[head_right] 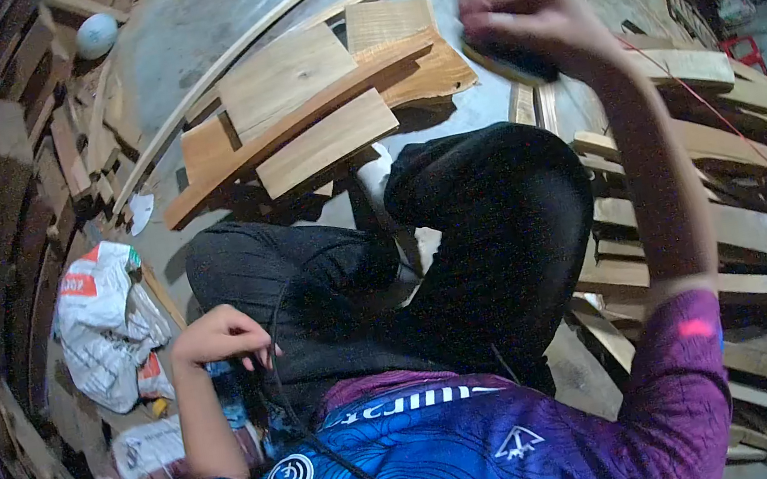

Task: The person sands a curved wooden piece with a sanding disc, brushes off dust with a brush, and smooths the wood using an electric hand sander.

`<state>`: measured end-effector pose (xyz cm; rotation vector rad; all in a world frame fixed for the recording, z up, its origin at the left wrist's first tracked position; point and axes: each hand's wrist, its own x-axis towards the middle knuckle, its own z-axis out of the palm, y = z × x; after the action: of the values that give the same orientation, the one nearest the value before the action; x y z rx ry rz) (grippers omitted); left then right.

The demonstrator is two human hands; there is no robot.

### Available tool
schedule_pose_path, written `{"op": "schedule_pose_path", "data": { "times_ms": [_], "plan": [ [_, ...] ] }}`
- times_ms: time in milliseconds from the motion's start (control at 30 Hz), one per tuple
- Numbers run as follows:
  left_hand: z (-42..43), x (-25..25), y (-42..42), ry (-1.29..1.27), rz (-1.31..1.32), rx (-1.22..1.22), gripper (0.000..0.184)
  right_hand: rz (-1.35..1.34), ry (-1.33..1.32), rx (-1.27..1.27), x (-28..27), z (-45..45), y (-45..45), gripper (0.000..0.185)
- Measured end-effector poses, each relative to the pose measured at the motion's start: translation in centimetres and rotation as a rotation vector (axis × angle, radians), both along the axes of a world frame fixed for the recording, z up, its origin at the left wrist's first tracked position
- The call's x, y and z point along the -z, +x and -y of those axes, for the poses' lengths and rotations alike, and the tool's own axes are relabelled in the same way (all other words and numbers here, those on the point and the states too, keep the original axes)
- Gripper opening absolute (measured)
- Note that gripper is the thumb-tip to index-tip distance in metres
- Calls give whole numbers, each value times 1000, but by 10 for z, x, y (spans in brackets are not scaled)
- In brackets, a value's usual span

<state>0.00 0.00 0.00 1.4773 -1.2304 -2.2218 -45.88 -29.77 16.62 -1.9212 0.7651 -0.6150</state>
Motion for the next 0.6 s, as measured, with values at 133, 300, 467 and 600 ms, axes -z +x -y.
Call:
{"op": "schedule_pose_path", "data": {
  "times_ms": [133,300,467,600],
  "plan": [
    [41,55,45,-365,309,-670,25,67,241,233,103,99,47,26],
    [119,81,59,-1068,1099,-436,31,-333,-174,436,236,159,100,47],
    [183,114,31,-1118,1155,-128,46,-237,-606,630,328,128,153,27],
    [220,149,-7,-1194,1165,-177,46,-196,-732,539,332,110,159,15]
  ]
}}
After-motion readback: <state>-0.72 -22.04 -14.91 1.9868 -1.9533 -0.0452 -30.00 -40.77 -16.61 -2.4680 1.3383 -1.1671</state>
